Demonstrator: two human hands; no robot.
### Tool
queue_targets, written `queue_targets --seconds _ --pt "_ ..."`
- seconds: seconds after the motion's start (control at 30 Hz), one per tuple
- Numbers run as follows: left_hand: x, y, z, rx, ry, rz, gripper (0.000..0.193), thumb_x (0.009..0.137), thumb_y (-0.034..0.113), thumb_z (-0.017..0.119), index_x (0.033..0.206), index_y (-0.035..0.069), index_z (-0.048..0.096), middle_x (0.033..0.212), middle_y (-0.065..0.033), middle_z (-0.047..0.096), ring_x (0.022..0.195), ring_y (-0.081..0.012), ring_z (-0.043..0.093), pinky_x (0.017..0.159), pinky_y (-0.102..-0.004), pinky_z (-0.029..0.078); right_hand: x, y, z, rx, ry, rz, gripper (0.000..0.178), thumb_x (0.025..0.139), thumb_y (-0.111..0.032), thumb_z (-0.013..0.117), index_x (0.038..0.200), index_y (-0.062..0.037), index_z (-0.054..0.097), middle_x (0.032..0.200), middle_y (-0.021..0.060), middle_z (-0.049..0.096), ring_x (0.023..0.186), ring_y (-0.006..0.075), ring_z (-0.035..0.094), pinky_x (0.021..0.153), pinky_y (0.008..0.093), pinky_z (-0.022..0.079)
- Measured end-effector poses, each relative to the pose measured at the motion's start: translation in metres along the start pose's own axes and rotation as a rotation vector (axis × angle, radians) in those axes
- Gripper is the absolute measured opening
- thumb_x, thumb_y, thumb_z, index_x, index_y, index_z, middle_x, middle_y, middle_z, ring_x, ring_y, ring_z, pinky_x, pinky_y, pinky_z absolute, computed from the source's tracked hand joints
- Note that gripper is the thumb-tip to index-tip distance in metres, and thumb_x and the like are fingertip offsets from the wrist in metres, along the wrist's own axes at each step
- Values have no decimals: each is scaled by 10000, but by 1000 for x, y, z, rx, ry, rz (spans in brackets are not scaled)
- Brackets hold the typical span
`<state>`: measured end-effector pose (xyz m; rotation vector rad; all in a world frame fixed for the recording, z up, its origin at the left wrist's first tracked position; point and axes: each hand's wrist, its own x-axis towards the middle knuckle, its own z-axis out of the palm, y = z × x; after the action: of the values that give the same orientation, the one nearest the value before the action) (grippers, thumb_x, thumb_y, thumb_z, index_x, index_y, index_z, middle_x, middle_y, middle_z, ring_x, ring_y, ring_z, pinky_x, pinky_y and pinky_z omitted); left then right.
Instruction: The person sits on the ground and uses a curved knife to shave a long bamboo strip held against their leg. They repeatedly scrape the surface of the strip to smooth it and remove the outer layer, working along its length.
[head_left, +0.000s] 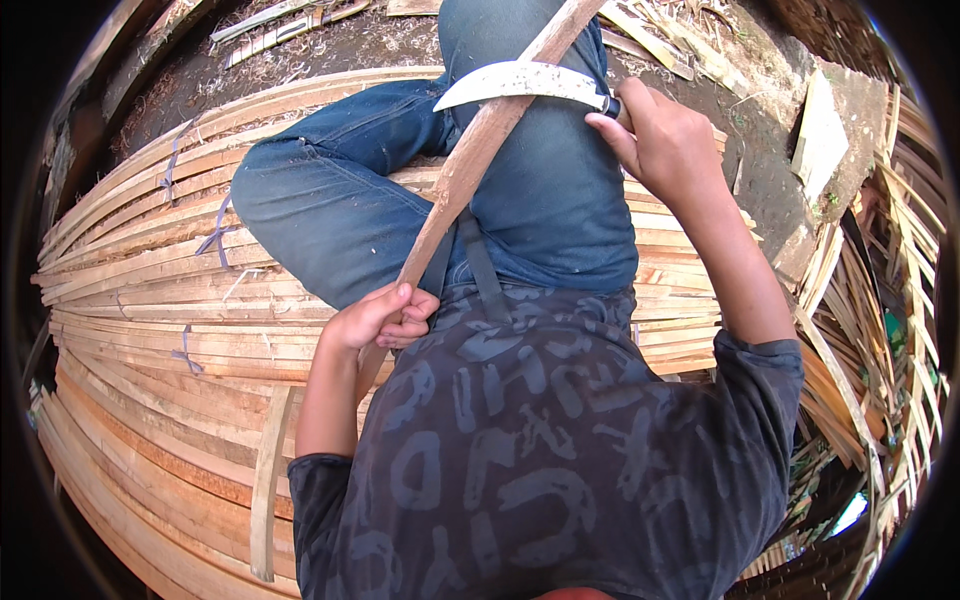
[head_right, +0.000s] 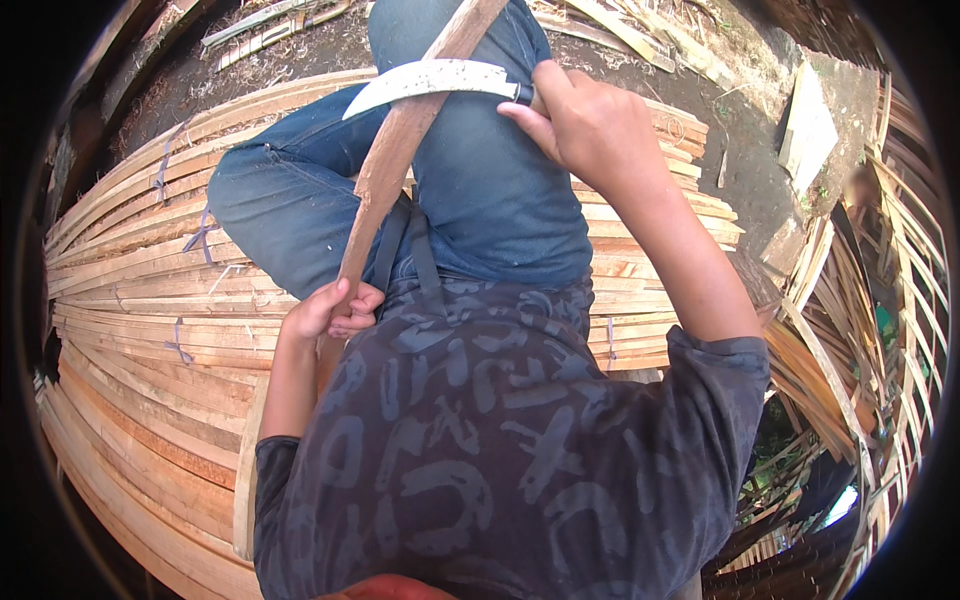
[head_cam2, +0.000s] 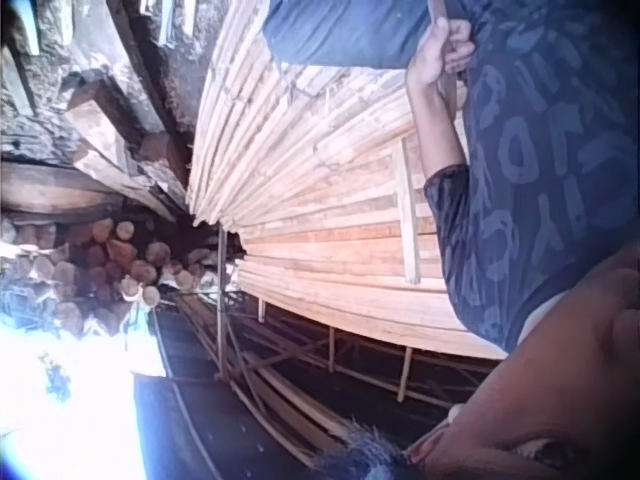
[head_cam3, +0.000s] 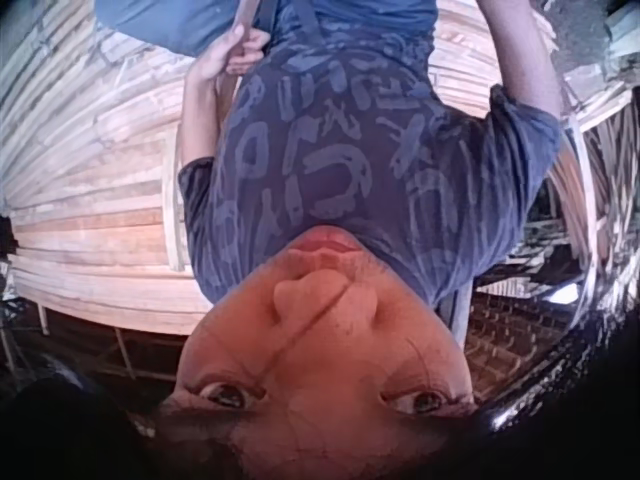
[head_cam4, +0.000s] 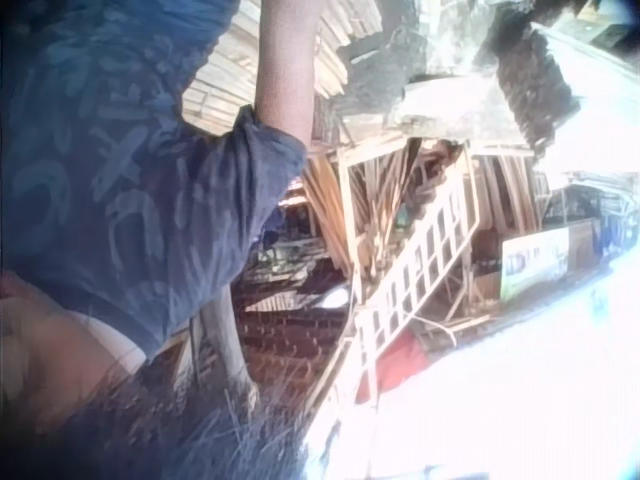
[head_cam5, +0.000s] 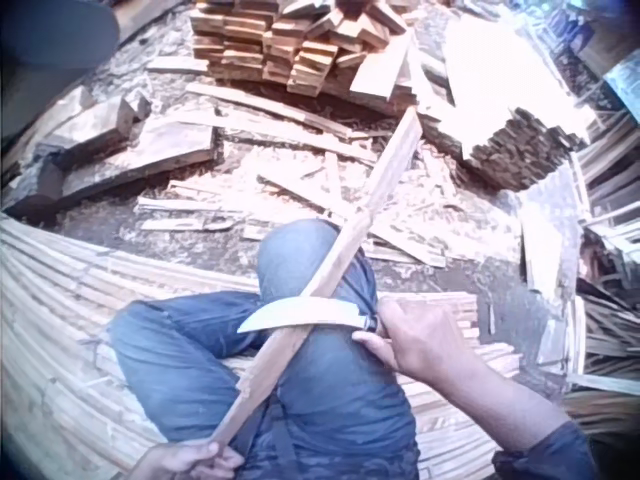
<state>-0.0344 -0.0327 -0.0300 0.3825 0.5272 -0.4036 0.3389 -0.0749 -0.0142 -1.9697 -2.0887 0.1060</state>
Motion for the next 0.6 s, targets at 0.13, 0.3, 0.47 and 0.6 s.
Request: queue_targets --seconds 0.13,0.3,0.47,0.6 --pt "-11 -1 -2 27 -10 13 598 911 696 386 659 172 247 487 85 253 404 -4 234 361 -171 173 20 76 -13 -325 133 180 326 938 -373 585 795 -85 534 574 82 551 491 271 570 443 370 438" --pt "-2 13 5 51 18 0 621 880 726 415 659 167 260 491 84 256 414 -8 245 370 -178 186 22 66 -7 -174 149 206 339 940 -397 567 818 -81 569 572 39 597 462 223 595 417 326 465" --pt "-3 10 6 93 101 -9 650 820 760 486 653 173 263 487 87 266 413 3 236 362 -168 165 7 5 -4 -19 -35 -103 402 843 -479 653 781 -107 513 629 45 583 507 223 605 432 333 462" --pt "-13 17 -1 218 90 27 608 886 706 429 657 159 298 521 83 261 450 -21 261 398 -197 179 4 120 -33 -365 183 233 360 939 -413 572 801 -82 530 569 79 553 505 294 567 455 369 438"
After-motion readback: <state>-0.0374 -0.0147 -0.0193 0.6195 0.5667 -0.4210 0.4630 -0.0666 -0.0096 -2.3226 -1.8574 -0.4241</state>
